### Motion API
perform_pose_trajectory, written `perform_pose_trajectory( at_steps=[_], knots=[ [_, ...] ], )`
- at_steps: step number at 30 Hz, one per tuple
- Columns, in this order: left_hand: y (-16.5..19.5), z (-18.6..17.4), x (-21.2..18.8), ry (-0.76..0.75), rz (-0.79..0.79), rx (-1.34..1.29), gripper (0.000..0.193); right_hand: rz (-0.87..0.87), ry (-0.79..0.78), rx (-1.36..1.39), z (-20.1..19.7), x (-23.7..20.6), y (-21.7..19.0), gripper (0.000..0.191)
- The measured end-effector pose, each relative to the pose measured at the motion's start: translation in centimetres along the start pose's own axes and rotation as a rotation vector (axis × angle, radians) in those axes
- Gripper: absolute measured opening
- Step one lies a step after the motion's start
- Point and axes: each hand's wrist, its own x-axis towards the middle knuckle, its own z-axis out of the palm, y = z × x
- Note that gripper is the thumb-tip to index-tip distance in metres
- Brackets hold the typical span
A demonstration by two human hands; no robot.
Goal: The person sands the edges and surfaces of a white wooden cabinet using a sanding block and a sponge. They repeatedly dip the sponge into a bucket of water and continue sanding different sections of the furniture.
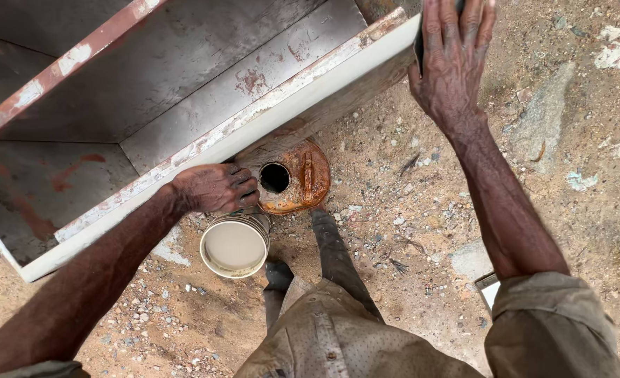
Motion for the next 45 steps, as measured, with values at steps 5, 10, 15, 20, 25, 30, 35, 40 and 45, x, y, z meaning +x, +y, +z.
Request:
perform_pose_trajectory(
  at_steps=[5,10,15,20,25,30,35,40,45],
  knots=[
    [0.1,0.3,0.4,-0.017,-0.029,-0.001,0.039,-0.144,-0.153,0.498,-1.5,0.0,-1.8,0.108],
    [0.0,-0.4,0.9,-0.074,-0.044,0.055,0.037,0.02,-0.169,0.279,-1.8,0.3,-1.1,0.093],
    [-0.7,-1.5,1.3,-0.062,-0.04,0.034,0.034,-0.331,-0.076,0.491,-1.6,-0.2,-9.5,0.114],
    [-0.7,-1.4,2.1,-0.132,-0.08,0.097,0.029,0.022,-0.215,0.242,-0.9,-0.1,2.8,0.092],
    [-1.6,0.0,3.0,-0.127,-0.141,0.179,0.015,-0.288,0.089,0.292,1.1,-0.2,-11.2,0.109],
    [1.5,2.8,5.2,0.067,-0.571,-0.477,0.04,-0.499,-0.094,0.317,-1.2,1.6,-10.7,0.107],
    [19.1,7.8,8.2,0.486,-0.873,-0.468,0.034,-0.105,-0.169,0.356,-2.3,2.0,1.2,0.08],
    [37.0,9.4,10.2,0.636,-1.17,-1.068,0.063,-0.41,0.129,0.281,-2.2,1.8,-21.5,0.103],
    [47.7,8.8,10.9,0.757,-1.428,-1.132,0.052,-0.729,0.127,0.548,-12.3,3.5,-50.2,0.116]
  ],
)
